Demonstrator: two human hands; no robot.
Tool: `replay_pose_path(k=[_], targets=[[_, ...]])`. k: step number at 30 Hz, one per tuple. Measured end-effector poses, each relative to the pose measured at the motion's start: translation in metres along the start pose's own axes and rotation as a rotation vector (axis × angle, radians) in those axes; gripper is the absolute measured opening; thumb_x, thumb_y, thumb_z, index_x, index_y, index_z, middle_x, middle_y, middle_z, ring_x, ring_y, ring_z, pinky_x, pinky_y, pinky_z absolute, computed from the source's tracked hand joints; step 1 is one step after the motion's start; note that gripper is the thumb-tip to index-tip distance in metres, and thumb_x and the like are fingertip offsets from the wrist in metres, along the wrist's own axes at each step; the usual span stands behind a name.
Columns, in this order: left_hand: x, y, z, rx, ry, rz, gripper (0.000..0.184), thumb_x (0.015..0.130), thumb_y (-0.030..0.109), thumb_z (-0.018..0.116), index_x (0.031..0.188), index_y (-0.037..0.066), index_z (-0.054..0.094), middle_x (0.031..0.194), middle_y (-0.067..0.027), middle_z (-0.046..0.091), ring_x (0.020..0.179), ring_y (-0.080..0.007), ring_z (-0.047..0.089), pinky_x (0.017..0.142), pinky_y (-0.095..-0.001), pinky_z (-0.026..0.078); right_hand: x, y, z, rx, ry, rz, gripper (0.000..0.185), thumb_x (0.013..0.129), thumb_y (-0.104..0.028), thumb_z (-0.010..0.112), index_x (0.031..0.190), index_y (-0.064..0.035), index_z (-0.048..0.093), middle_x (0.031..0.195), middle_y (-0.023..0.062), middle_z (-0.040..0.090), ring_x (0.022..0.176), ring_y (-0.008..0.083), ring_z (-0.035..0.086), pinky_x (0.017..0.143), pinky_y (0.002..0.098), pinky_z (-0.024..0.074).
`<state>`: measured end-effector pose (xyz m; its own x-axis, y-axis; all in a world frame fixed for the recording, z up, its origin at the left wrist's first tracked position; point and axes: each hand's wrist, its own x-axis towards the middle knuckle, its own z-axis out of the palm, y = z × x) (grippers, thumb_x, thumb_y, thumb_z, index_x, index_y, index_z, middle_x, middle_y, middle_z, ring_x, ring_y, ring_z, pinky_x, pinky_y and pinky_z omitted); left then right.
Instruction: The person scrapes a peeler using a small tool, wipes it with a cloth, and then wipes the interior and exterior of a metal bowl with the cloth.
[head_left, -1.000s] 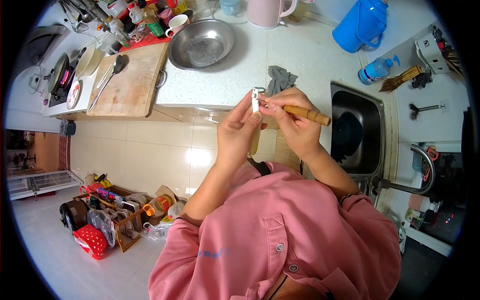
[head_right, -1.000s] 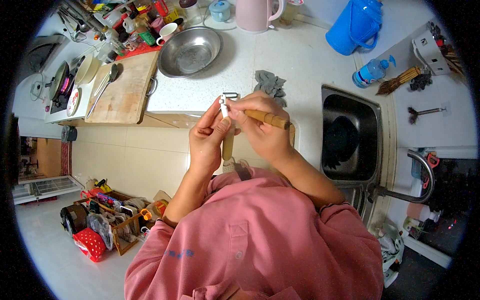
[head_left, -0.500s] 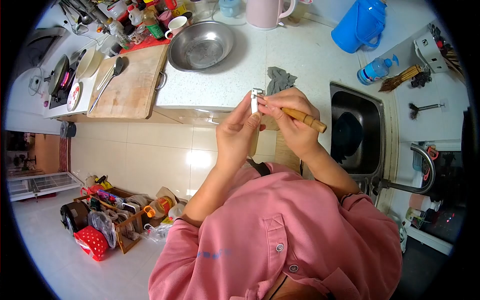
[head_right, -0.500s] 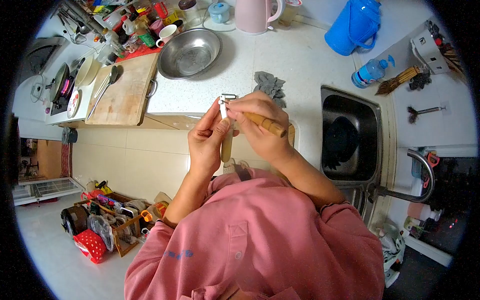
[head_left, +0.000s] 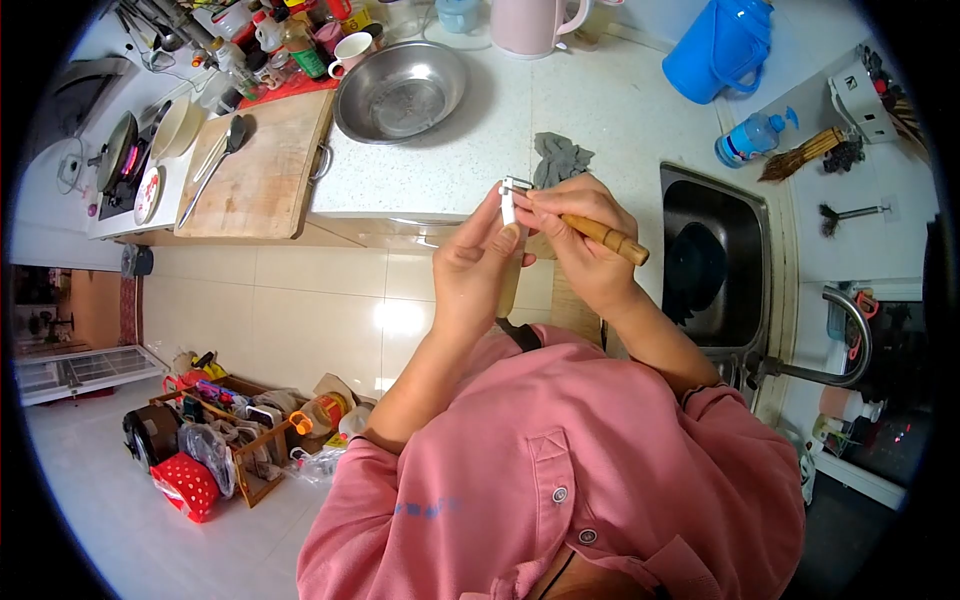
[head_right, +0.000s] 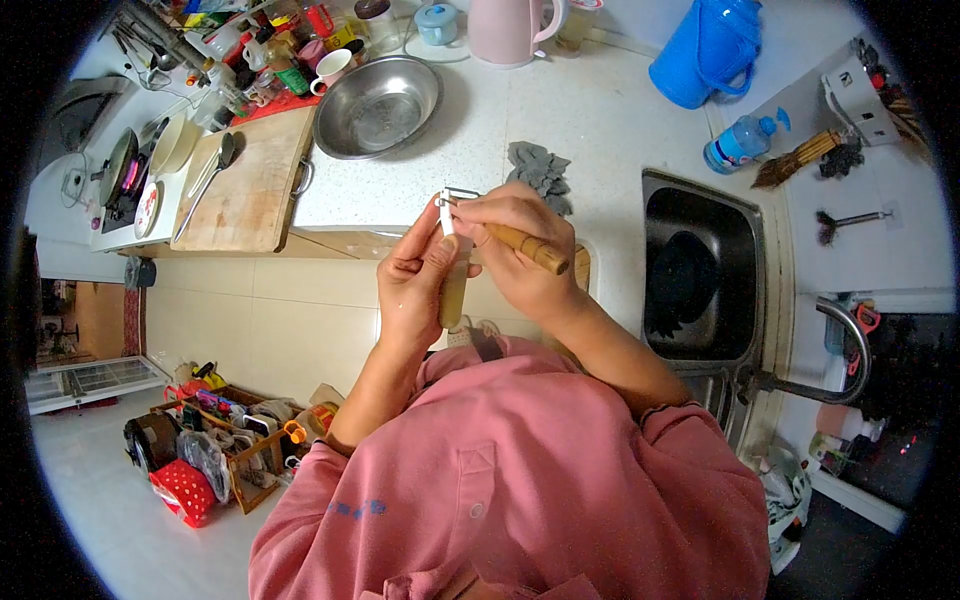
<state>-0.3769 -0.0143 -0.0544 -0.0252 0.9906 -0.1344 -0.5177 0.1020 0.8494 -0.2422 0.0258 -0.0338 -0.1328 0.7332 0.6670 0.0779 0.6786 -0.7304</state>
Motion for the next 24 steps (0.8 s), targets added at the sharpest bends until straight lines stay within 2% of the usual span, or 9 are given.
replay_pose_path(k=[8, 11, 17, 24], targets=[[0.0008, -0.0029, -0.0009, 0.058, 0.012, 0.010, 0.045, 0.093, 0.000, 0.053, 0.138, 0.002, 0.044, 0.125, -0.0113, 0.058, 0.098, -0.0149, 0.061, 0.075, -0.0317, 0.059, 0.0015, 0.0015, -0.0024, 0.018, -0.060, 0.038, 0.015, 0.082, 0.006, 0.065, 0.095, -0.0013, 0.062, 0.083, 0.0119, 0.063, 0.074, 0.0201, 0.064, 0.065, 0.0286, 0.0532], [0.0003, -0.0018, 0.0003, 0.073, 0.014, 0.010, 0.045, 0.093, 0.000, 0.053, 0.138, 0.002, 0.044, 0.123, -0.0111, 0.059, 0.096, -0.0142, 0.062, 0.075, -0.0316, 0.059, 0.0013, 0.0013, 0.0007, 0.119, 0.026, 0.076, 0.016, 0.081, 0.006, 0.066, 0.095, -0.0018, 0.062, 0.081, 0.0105, 0.062, 0.072, 0.0194, 0.063, 0.064, 0.0283, 0.0520], [0.0005, -0.0040, -0.0012, 0.090, 0.001, 0.034, 0.045, 0.093, 0.000, 0.053, 0.137, 0.003, 0.045, 0.119, -0.0094, 0.062, 0.094, -0.0126, 0.062, 0.074, -0.0309, 0.059, 0.0027, 0.0038, -0.0036, 0.009, -0.049, 0.062, 0.014, 0.082, 0.005, 0.066, 0.094, -0.0022, 0.062, 0.081, 0.0095, 0.061, 0.072, 0.0180, 0.063, 0.064, 0.0276, 0.0514], [0.0005, -0.0075, -0.0045, 0.214, 0.009, 0.054, 0.044, 0.094, 0.002, 0.054, 0.137, 0.005, 0.046, 0.117, -0.0071, 0.062, 0.092, -0.0108, 0.062, 0.075, -0.0295, 0.058, 0.0019, 0.0012, 0.0002, 0.073, 0.011, 0.114, 0.012, 0.081, 0.005, 0.065, 0.091, -0.0008, 0.061, 0.079, 0.0099, 0.061, 0.072, 0.0174, 0.062, 0.063, 0.0278, 0.0507]])
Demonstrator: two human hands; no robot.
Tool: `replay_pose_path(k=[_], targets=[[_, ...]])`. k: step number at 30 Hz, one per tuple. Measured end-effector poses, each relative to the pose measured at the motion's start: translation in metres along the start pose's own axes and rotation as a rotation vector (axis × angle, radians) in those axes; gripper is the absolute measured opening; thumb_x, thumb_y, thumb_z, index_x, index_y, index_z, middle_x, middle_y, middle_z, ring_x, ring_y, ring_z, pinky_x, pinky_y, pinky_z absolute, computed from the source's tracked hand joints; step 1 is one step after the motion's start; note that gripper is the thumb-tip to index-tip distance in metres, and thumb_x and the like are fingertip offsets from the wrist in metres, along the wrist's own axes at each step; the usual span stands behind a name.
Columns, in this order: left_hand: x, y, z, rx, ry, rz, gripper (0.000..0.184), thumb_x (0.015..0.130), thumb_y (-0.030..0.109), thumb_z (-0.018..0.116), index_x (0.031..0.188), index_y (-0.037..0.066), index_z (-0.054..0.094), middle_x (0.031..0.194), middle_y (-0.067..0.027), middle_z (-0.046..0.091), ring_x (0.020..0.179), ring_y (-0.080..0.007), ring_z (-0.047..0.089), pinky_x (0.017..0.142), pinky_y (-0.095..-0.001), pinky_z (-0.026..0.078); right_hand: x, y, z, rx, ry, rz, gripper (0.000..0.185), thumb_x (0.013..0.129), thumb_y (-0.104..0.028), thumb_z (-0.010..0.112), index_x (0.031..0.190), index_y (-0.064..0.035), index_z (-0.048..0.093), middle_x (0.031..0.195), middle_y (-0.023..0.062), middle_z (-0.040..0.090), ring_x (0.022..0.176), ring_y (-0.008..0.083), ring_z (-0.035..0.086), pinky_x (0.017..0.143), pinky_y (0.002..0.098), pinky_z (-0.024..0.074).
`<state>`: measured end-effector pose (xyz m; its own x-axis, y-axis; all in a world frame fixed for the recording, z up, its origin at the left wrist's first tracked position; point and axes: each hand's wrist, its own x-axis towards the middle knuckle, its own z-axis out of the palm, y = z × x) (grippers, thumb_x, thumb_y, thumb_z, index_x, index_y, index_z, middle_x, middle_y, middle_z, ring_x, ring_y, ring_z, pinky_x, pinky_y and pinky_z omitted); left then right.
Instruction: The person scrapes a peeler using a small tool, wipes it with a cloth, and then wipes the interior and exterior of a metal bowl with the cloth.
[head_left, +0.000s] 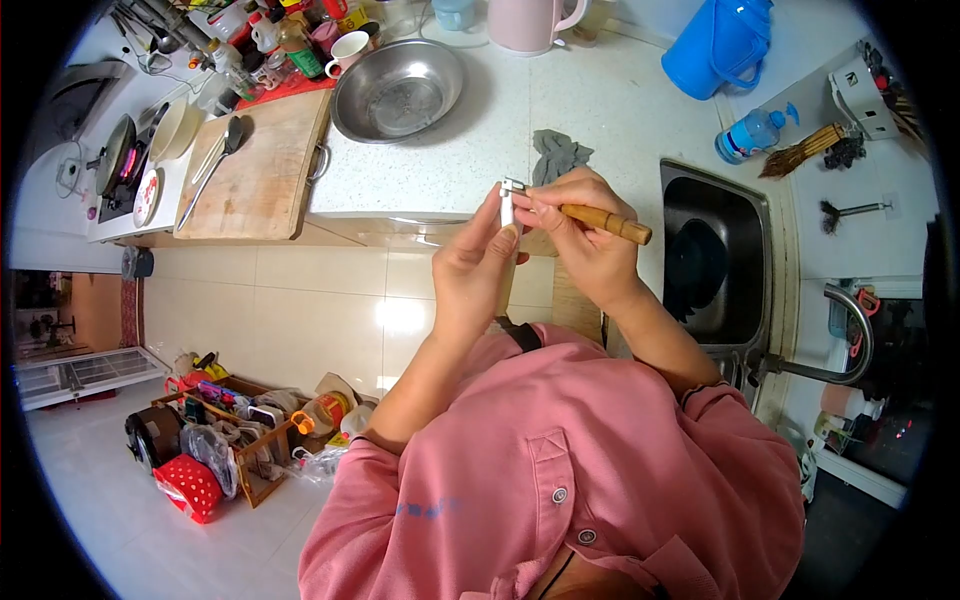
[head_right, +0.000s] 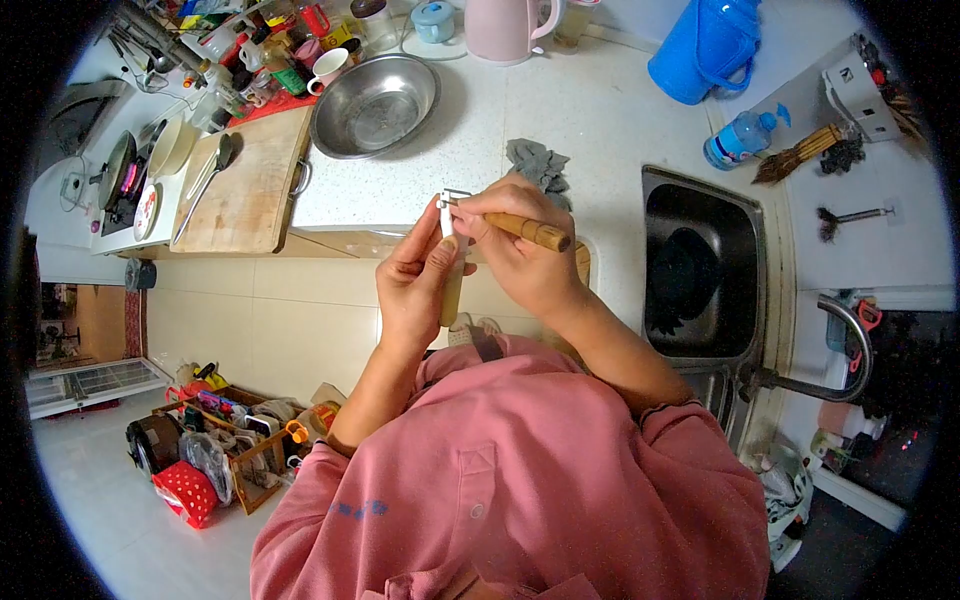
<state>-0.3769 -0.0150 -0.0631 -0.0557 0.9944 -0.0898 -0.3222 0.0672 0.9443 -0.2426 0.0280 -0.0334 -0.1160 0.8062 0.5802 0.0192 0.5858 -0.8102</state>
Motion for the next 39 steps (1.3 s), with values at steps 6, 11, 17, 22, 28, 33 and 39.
replay_pose_path(k=[6, 11, 17, 22, 28, 33, 39], targets=[[0.000, 0.001, -0.001, -0.008, 0.005, -0.025, 0.043, 0.095, 0.003, 0.052, 0.137, 0.006, 0.047, 0.115, -0.0105, 0.063, 0.092, -0.0156, 0.063, 0.074, -0.0305, 0.058, 0.000, 0.004, -0.012, 0.121, -0.072, 0.263, 0.008, 0.087, 0.002, 0.060, 0.095, 0.0018, 0.059, 0.084, 0.0084, 0.061, 0.079, 0.0166, 0.064, 0.067, 0.0265, 0.0533], [0.002, 0.009, -0.002, -0.198, -0.057, -0.111, 0.046, 0.097, 0.002, 0.047, 0.141, 0.000, 0.037, 0.113, -0.0119, 0.063, 0.097, -0.0190, 0.063, 0.072, -0.0281, 0.055, 0.013, 0.021, -0.025, 0.315, 0.061, 0.600, 0.012, 0.093, -0.001, 0.052, 0.102, 0.0033, 0.057, 0.094, 0.0072, 0.063, 0.093, 0.0172, 0.066, 0.075, 0.0272, 0.0544], [0.004, 0.002, -0.009, -0.228, -0.057, -0.151, 0.045, 0.097, 0.001, 0.045, 0.141, 0.000, 0.037, 0.115, -0.0134, 0.063, 0.099, -0.0212, 0.064, 0.072, -0.0283, 0.055, -0.007, 0.145, -0.054, -0.232, -0.042, 0.467, 0.017, 0.090, 0.000, 0.049, 0.099, -0.0003, 0.063, 0.101, 0.0102, 0.069, 0.086, 0.0161, 0.067, 0.074, 0.0266, 0.0518], [0.002, -0.001, -0.014, -0.275, -0.034, -0.177, 0.044, 0.097, 0.000, 0.044, 0.140, 0.001, 0.039, 0.114, -0.0141, 0.063, 0.098, -0.0223, 0.064, 0.072, -0.0290, 0.056, -0.030, 0.185, -0.049, -0.504, -0.177, 0.260, 0.025, 0.081, 0.004, 0.057, 0.101, -0.0081, 0.068, 0.092, 0.0091, 0.070, 0.076, 0.0163, 0.066, 0.070, 0.0293, 0.0504], [0.002, -0.001, -0.019, -0.299, -0.034, -0.192, 0.043, 0.096, 0.000, 0.044, 0.139, 0.000, 0.040, 0.113, -0.0136, 0.063, 0.097, -0.0230, 0.065, 0.072, -0.0289, 0.055, -0.062, 0.204, -0.046, -0.350, -0.131, 0.437, 0.012, 0.089, -0.004, 0.058, 0.098, -0.0054, 0.066, 0.086, 0.0146, 0.069, 0.076, 0.0180, 0.067, 0.069, 0.0282, 0.0513], [0.007, -0.015, -0.021, -0.241, -0.017, -0.214, 0.039, 0.095, 0.004, 0.050, 0.135, 0.004, 0.047, 0.112, -0.0155, 0.064, 0.100, -0.0309, 0.065, 0.072, -0.0338, 0.059, -0.041, 0.186, -0.047, -0.638, -0.122, 0.345, 0.018, 0.090, -0.017, 0.057, 0.103, -0.0064, 0.062, 0.099, 0.0131, 0.067, 0.089, 0.0280, 0.065, 0.076, 0.0381, 0.0505], [0.006, -0.019, -0.023, -0.262, -0.008, -0.232, 0.037, 0.096, 0.005, 0.050, 0.132, 0.003, 0.049, 0.112, -0.0152, 0.064, 0.101, -0.0308, 0.065, 0.072, -0.0343, 0.059, -0.054, 0.214, -0.041, -0.944, -0.183, 0.282, 0.024, 0.086, -0.024, 0.064, 0.102, -0.0058, 0.061, 0.097, 0.0133, 0.065, 0.088, 0.0338, 0.063, 0.071, 0.0403, 0.0487]])
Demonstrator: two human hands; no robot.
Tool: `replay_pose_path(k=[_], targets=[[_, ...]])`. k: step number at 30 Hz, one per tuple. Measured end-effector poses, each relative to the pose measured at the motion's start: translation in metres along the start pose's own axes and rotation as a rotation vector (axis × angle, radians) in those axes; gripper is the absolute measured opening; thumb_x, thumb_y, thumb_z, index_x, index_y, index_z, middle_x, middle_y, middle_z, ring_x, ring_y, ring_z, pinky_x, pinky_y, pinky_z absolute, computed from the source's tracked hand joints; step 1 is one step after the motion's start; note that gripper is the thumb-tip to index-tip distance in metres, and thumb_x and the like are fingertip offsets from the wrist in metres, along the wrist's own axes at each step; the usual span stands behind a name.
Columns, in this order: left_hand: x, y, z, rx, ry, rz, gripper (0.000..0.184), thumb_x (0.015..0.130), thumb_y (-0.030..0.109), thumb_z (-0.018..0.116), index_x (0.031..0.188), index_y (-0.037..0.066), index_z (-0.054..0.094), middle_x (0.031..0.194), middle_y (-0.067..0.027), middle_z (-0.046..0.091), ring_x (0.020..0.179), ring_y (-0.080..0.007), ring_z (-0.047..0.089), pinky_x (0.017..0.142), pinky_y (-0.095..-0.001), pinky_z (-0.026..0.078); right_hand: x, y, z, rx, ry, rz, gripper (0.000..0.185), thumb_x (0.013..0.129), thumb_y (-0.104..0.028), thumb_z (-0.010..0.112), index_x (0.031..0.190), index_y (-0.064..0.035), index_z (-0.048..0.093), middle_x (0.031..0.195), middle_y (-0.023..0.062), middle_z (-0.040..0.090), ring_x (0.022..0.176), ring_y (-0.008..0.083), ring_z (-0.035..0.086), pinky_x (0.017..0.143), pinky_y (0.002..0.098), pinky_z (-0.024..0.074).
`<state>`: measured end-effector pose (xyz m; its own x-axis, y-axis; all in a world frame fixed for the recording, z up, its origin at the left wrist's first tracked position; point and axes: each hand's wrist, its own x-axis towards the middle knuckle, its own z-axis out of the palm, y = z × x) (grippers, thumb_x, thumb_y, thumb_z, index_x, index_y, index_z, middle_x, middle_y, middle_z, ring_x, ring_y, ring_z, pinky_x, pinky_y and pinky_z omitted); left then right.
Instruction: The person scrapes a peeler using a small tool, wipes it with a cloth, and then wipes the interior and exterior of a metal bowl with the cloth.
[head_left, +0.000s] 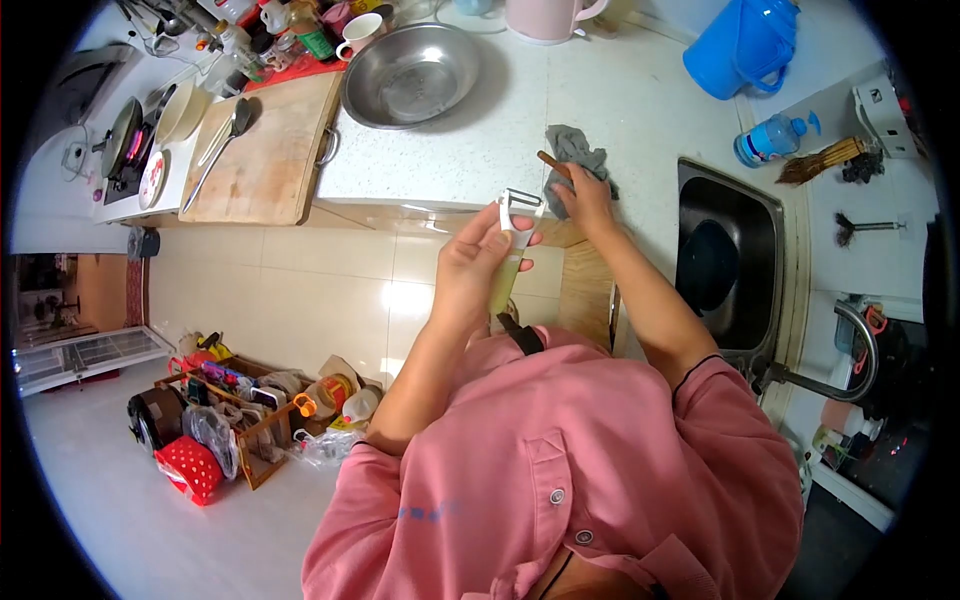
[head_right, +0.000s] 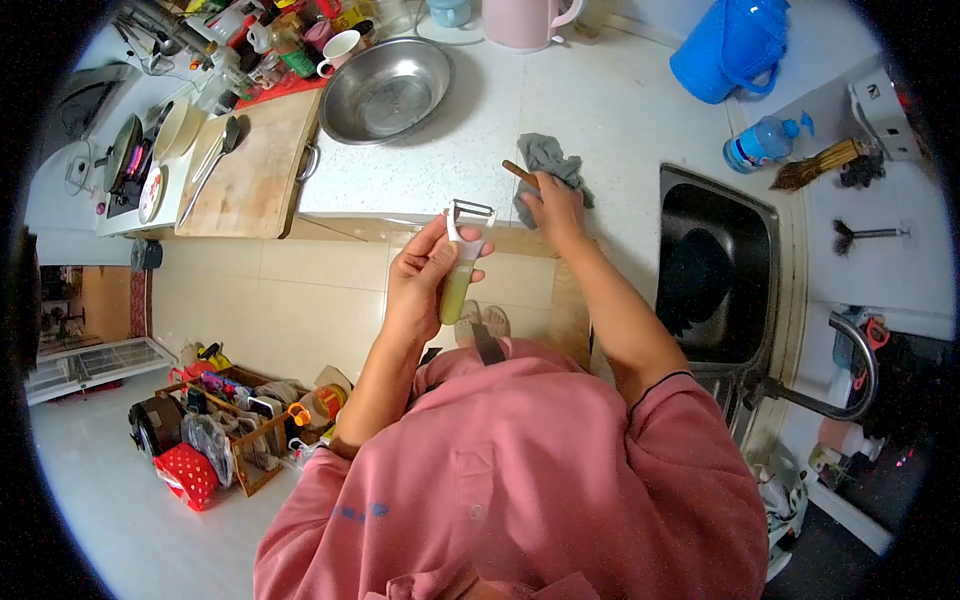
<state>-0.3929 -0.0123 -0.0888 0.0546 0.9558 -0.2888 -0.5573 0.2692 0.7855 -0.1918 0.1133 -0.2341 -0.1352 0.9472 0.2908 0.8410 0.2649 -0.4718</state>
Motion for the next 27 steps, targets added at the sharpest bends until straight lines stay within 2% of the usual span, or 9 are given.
replay_pose_path(k=[2, 5, 6, 9, 15, 18, 22, 25, 27], targets=[[-0.002, 0.001, -0.002, -0.018, -0.006, 0.001, 0.036, 0.096, 0.005, 0.050, 0.132, 0.003, 0.049, 0.112, -0.0152, 0.064, 0.101, -0.0309, 0.065, 0.072, -0.0342, 0.059, 0.010, 0.002, -0.004, 0.098, -0.146, 0.151, 0.024, 0.085, -0.024, 0.066, 0.099, -0.0048, 0.061, 0.089, 0.0135, 0.066, 0.081, 0.0305, 0.065, 0.066, 0.0369, 0.0486], [0.000, 0.002, -0.006, -0.003, -0.009, 0.023, 0.036, 0.096, 0.005, 0.049, 0.132, 0.004, 0.049, 0.112, -0.0148, 0.064, 0.101, -0.0308, 0.065, 0.072, -0.0336, 0.058, 0.017, -0.028, -0.040, 0.482, -0.168, 0.348, 0.024, 0.085, -0.025, 0.069, 0.094, -0.0036, 0.063, 0.076, 0.0128, 0.064, 0.068, 0.0218, 0.062, 0.061, 0.0323, 0.0466], [0.000, 0.002, -0.006, 0.013, 0.000, 0.025, 0.036, 0.096, 0.005, 0.049, 0.132, 0.004, 0.049, 0.112, -0.0146, 0.064, 0.101, -0.0307, 0.065, 0.072, -0.0333, 0.058, 0.015, -0.043, -0.055, 0.521, -0.091, 0.293, 0.023, 0.086, -0.024, 0.068, 0.096, -0.0039, 0.065, 0.072, 0.0103, 0.062, 0.062, 0.0159, 0.056, 0.060, 0.0288, 0.0450], [0.003, 0.000, -0.004, 0.022, -0.018, 0.026, 0.036, 0.096, 0.005, 0.049, 0.132, 0.004, 0.049, 0.111, -0.0138, 0.064, 0.101, -0.0296, 0.065, 0.071, -0.0325, 0.058, 0.007, -0.071, -0.087, 0.630, 0.038, 0.102, 0.027, 0.088, -0.024, 0.066, 0.105, -0.0028, 0.065, 0.072, 0.0059, 0.061, 0.065, 0.0115, 0.054, 0.063, 0.0269, 0.0456], [0.005, 0.003, 0.002, 0.007, -0.071, 0.096, 0.032, 0.095, 0.005, 0.048, 0.127, 0.002, 0.052, 0.114, -0.0120, 0.063, 0.096, -0.0202, 0.063, 0.071, -0.0273, 0.051, -0.003, -0.084, -0.120, 1.048, -0.106, 0.306, 0.038, 0.093, -0.027, 0.062, 0.116, 0.0043, 0.060, 0.087, -0.0012, 0.060, 0.082, 0.0060, 0.052, 0.075, 0.0223, 0.0440], [0.001, 0.008, 0.016, 0.056, -0.056, 0.173, 0.031, 0.095, 0.005, 0.049, 0.125, 0.002, 0.052, 0.112, -0.0110, 0.063, 0.088, -0.0155, 0.061, 0.069, -0.0250, 0.048, -0.011, -0.097, -0.130, 1.076, -0.228, 0.312, 0.039, 0.094, -0.027, 0.061, 0.118, 0.0040, 0.059, 0.091, -0.0013, 0.060, 0.085, 0.0067, 0.052, 0.077, 0.0219, 0.0432], [-0.004, 0.015, 0.028, 0.097, -0.059, 0.149, 0.027, 0.094, 0.005, 0.051, 0.121, 0.002, 0.054, 0.102, -0.0087, 0.063, 0.082, -0.0121, 0.058, 0.068, -0.0250, 0.047, -0.017, -0.116, -0.141, 1.060, -0.353, 0.248, 0.036, 0.095, -0.025, 0.060, 0.118, 0.0023, 0.059, 0.093, -0.0002, 0.061, 0.087, 0.0064, 0.054, 0.077, 0.0222, 0.0451], [-0.006, 0.011, 0.033, 0.162, -0.033, 0.233, 0.024, 0.094, 0.004, 0.054, 0.118, 0.002, 0.055, 0.094, -0.0056, 0.061, 0.079, -0.0112, 0.057, 0.067, -0.0247, 0.047, -0.020, -0.136, -0.155, 1.137, -0.414, 0.219, 0.033, 0.096, -0.023, 0.058, 0.118, 0.0015, 0.059, 0.094, 0.0009, 0.062, 0.085, 0.0063, 0.055, 0.073, 0.0220, 0.0462], [-0.005, 0.012, 0.032, 0.128, 0.013, 0.206, 0.018, 0.092, 0.002, 0.055, 0.111, 0.001, 0.056, 0.090, -0.0049, 0.061, 0.073, -0.0108, 0.055, 0.064, -0.0247, 0.047, -0.023, -0.141, -0.157, 1.148, -0.438, 0.211, 0.029, 0.098, -0.020, 0.054, 0.117, 0.0009, 0.059, 0.089, 0.0000, 0.060, 0.079, 0.0062, 0.053, 0.066, 0.0213, 0.0449]])
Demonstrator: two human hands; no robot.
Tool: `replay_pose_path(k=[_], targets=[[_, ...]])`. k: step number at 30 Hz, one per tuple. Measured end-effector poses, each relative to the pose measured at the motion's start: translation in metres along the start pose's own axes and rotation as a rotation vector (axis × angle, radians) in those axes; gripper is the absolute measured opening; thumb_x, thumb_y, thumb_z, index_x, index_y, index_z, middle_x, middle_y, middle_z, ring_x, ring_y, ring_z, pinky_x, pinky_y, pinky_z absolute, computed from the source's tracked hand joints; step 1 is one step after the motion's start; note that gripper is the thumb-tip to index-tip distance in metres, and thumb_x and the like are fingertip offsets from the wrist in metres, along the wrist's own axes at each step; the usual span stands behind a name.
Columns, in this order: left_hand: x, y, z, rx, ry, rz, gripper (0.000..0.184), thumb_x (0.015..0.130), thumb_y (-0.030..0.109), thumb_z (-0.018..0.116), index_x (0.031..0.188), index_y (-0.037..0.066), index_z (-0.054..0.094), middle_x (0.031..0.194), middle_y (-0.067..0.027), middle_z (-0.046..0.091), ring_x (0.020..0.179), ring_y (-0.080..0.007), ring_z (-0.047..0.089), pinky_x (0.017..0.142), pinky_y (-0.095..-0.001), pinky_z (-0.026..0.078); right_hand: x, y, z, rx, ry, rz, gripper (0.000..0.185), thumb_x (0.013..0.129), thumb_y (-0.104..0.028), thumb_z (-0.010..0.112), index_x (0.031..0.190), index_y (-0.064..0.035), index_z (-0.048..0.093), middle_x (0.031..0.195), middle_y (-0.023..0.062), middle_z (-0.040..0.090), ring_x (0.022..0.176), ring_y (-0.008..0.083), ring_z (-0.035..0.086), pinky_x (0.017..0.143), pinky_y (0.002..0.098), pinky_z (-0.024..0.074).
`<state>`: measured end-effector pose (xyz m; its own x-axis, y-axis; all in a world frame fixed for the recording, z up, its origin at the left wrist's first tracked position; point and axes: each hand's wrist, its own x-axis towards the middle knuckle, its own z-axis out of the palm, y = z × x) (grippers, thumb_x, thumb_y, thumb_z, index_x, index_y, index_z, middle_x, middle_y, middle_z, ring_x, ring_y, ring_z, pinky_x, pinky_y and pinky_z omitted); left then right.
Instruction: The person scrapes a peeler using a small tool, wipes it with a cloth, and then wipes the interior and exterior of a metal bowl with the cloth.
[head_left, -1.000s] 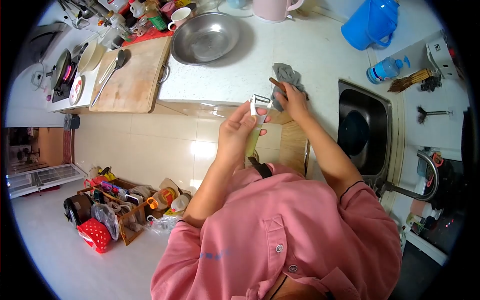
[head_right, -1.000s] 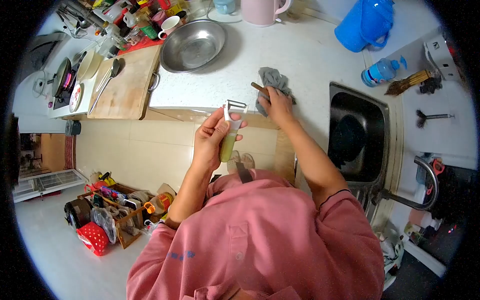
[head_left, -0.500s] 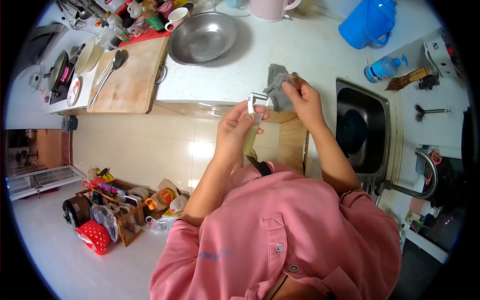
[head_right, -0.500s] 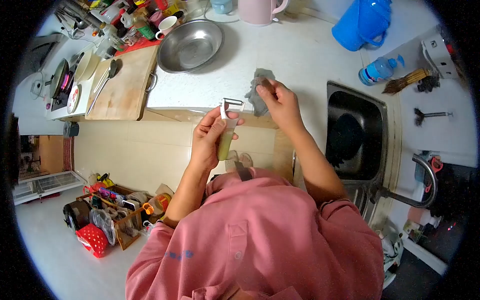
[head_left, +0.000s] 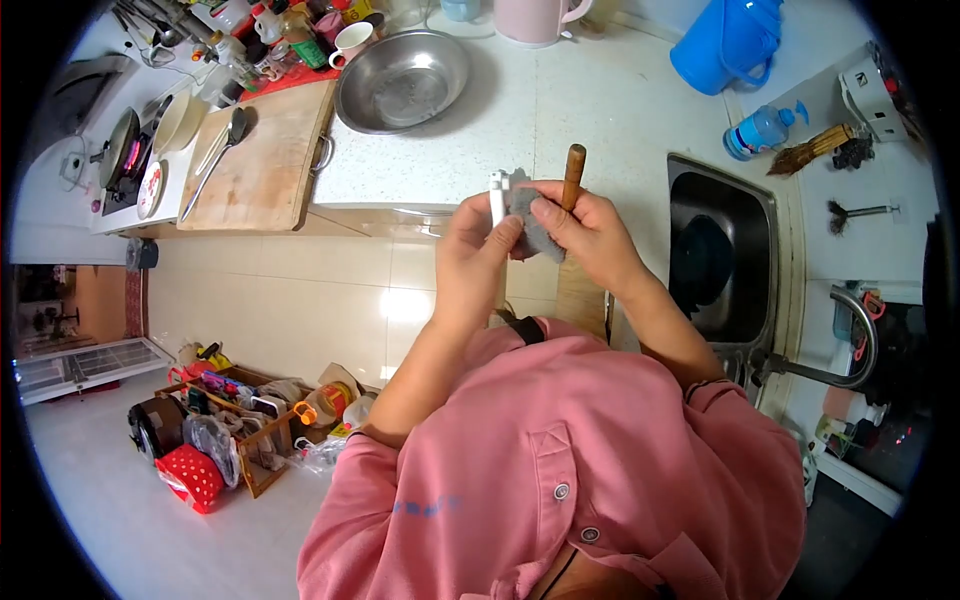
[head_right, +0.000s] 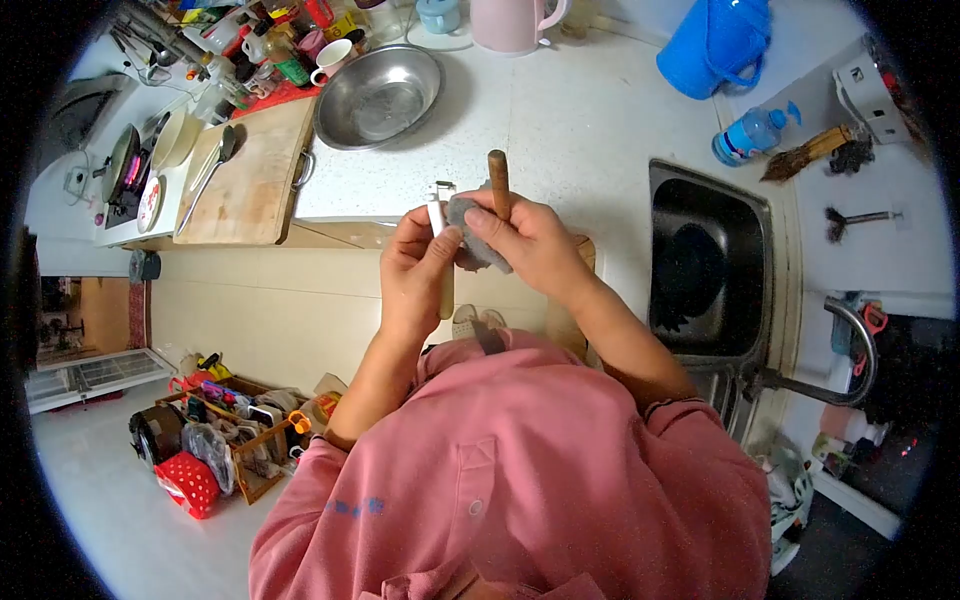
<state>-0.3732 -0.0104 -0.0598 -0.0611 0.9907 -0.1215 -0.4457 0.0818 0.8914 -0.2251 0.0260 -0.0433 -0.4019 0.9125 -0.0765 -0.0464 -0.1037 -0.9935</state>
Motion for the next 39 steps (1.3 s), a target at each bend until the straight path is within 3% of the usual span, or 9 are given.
replay_pose_path(k=[8, 13, 20, 26, 27, 33, 34, 36, 39], targets=[[-0.003, 0.000, -0.007, -0.058, -0.054, -0.031, 0.014, 0.094, 0.004, 0.051, 0.107, 0.000, 0.057, 0.089, -0.0057, 0.062, 0.071, -0.0118, 0.055, 0.064, -0.0255, 0.047, -0.006, -0.014, -0.009, 0.038, 0.059, -0.133, 0.039, 0.103, -0.029, 0.038, 0.115, 0.0025, 0.059, 0.078, -0.0005, 0.051, 0.073, 0.0084, 0.048, 0.070, 0.0218, 0.0402], [-0.007, 0.003, -0.008, -0.134, -0.088, 0.008, 0.018, 0.096, 0.007, 0.049, 0.111, 0.000, 0.055, 0.094, -0.0062, 0.062, 0.074, -0.0118, 0.056, 0.066, -0.0259, 0.047, -0.009, -0.014, -0.017, -0.074, -0.036, -0.116, 0.030, 0.102, -0.025, 0.042, 0.111, -0.0024, 0.060, 0.100, 0.0027, 0.059, 0.092, 0.0087, 0.053, 0.082, 0.0222, 0.0419], [-0.001, 0.007, -0.017, 0.009, 0.054, 0.071, 0.017, 0.095, 0.010, 0.051, 0.110, 0.002, 0.054, 0.093, -0.0051, 0.061, 0.076, -0.0110, 0.056, 0.066, -0.0260, 0.048, -0.009, 0.010, -0.007, -0.145, 0.111, -0.005, 0.025, 0.099, -0.021, 0.051, 0.109, -0.0009, 0.062, 0.082, -0.0039, 0.056, 0.072, 0.0053, 0.048, 0.064, 0.0216, 0.0415], [0.000, 0.006, -0.024, 0.146, 0.106, 0.106, 0.011, 0.094, 0.011, 0.054, 0.103, 0.005, 0.056, 0.107, -0.0076, 0.063, 0.079, -0.0101, 0.054, 0.058, -0.0237, 0.048, -0.004, -0.008, -0.012, -0.523, 0.350, -0.169, 0.026, 0.096, -0.023, 0.055, 0.097, 0.0029, 0.059, 0.063, 0.0065, 0.051, 0.057, 0.0130, 0.047, 0.053, 0.0300, 0.0396], [-0.002, 0.007, -0.024, 0.149, 0.065, 0.122, 0.020, 0.094, 0.006, 0.052, 0.112, 0.004, 0.058, 0.113, -0.0075, 0.062, 0.073, -0.0081, 0.054, 0.058, -0.0200, 0.046, -0.004, -0.011, -0.013, -0.540, 0.322, -0.166, 0.027, 0.096, -0.023, 0.055, 0.097, 0.0030, 0.059, 0.063, 0.0067, 0.051, 0.057, 0.0129, 0.047, 0.054, 0.0302, 0.0398], [-0.016, 0.003, -0.003, 0.182, -0.113, 0.010, 0.035, 0.096, 0.009, 0.053, 0.131, 0.002, 0.051, 0.087, -0.0010, 0.058, 0.065, -0.0061, 0.049, 0.055, -0.0204, 0.043, -0.004, -0.010, 0.006, 0.026, 0.018, 0.053, 0.028, 0.097, -0.027, 0.054, 0.097, -0.0001, 0.063, 0.077, -0.0026, 0.056, 0.063, 0.0066, 0.048, 0.054, 0.0249, 0.0399], [-0.017, -0.002, -0.006, 0.140, -0.123, -0.023, 0.032, 0.097, 0.008, 0.052, 0.127, 0.001, 0.053, 0.096, -0.0033, 0.061, 0.068, -0.0060, 0.051, 0.055, -0.0209, 0.044, -0.004, -0.016, 0.009, 0.018, 0.008, 0.061, 0.028, 0.097, -0.026, 0.054, 0.098, -0.0002, 0.063, 0.077, -0.0025, 0.056, 0.064, 0.0066, 0.048, 0.056, 0.0243, 0.0404], [-0.016, -0.005, -0.010, 0.120, -0.044, 0.003, 0.027, 0.097, 0.011, 0.053, 0.121, 0.000, 0.056, 0.083, -0.0017, 0.058, 0.062, -0.0071, 0.049, 0.054, -0.0212, 0.042, -0.005, -0.023, 0.012, 0.004, -0.006, 0.077, 0.027, 0.098, -0.026, 0.053, 0.099, -0.0006, 0.063, 0.078, -0.0022, 0.056, 0.066, 0.0067, 0.048, 0.059, 0.0232, 0.0416], [-0.013, -0.002, -0.014, 0.025, 0.035, -0.006, 0.022, 0.097, 0.013, 0.054, 0.114, 0.000, 0.059, 0.077, -0.0014, 0.057, 0.060, -0.0080, 0.048, 0.053, -0.0218, 0.040, 0.001, -0.016, 0.008, -0.188, 0.182, -0.221, 0.031, 0.101, -0.028, 0.045, 0.102, -0.0026, 0.063, 0.076, -0.0028, 0.057, 0.064, 0.0046, 0.048, 0.058, 0.0193, 0.0387]])
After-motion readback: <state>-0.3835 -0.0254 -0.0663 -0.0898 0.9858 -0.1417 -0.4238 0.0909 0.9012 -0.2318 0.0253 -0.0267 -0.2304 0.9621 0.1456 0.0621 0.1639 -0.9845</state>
